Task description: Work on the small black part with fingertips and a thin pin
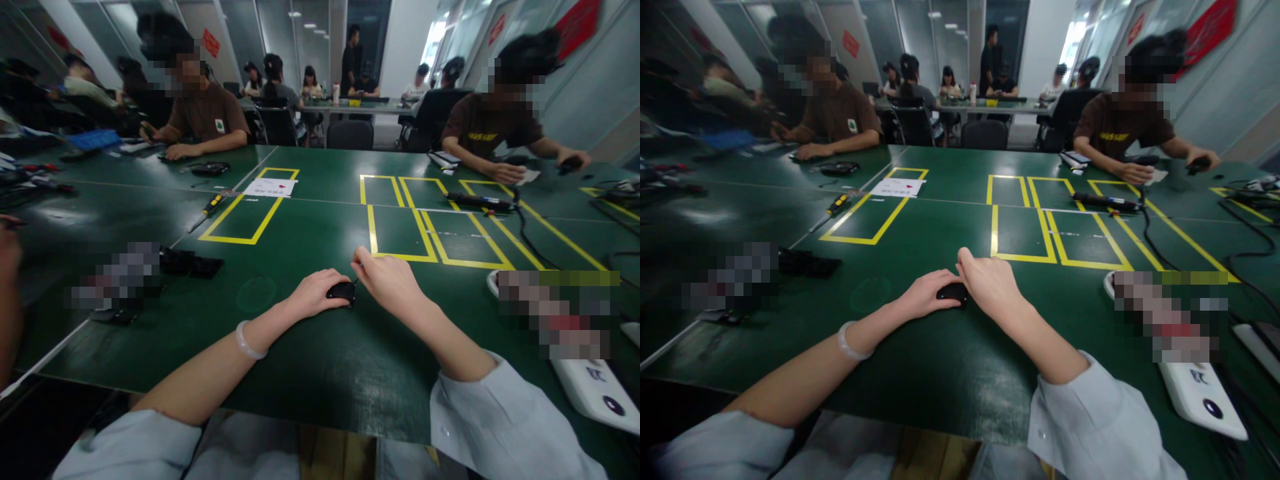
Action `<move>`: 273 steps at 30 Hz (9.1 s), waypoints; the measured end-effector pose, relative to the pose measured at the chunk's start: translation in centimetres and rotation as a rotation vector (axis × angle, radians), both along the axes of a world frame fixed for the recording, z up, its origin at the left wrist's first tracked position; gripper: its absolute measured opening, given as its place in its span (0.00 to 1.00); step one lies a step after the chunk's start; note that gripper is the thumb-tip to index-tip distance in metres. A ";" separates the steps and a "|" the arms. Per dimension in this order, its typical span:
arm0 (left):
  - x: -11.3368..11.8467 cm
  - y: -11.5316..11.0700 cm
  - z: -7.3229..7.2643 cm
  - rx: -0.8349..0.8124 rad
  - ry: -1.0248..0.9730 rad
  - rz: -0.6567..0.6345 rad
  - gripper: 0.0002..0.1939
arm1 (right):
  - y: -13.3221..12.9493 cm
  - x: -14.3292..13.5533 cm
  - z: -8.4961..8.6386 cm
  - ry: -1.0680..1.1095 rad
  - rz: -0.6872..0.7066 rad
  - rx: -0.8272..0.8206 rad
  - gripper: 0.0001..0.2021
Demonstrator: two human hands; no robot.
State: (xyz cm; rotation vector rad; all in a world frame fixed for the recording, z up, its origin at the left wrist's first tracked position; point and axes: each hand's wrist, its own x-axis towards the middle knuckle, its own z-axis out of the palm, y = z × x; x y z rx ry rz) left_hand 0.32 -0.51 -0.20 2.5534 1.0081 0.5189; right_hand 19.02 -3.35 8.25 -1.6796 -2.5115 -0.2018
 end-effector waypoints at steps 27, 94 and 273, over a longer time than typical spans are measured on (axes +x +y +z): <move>0.1 0.0 -0.1 -0.014 -0.001 0.004 0.22 | 0.0 0.0 0.2 -0.013 -0.007 -0.021 0.12; 0.1 0.0 -0.2 -0.006 -0.009 -0.003 0.21 | 0.1 0.3 -0.4 0.066 0.012 0.001 0.10; 0.1 -0.2 0.3 -0.015 0.001 -0.008 0.21 | 0.2 0.5 0.2 0.099 0.031 -0.075 0.09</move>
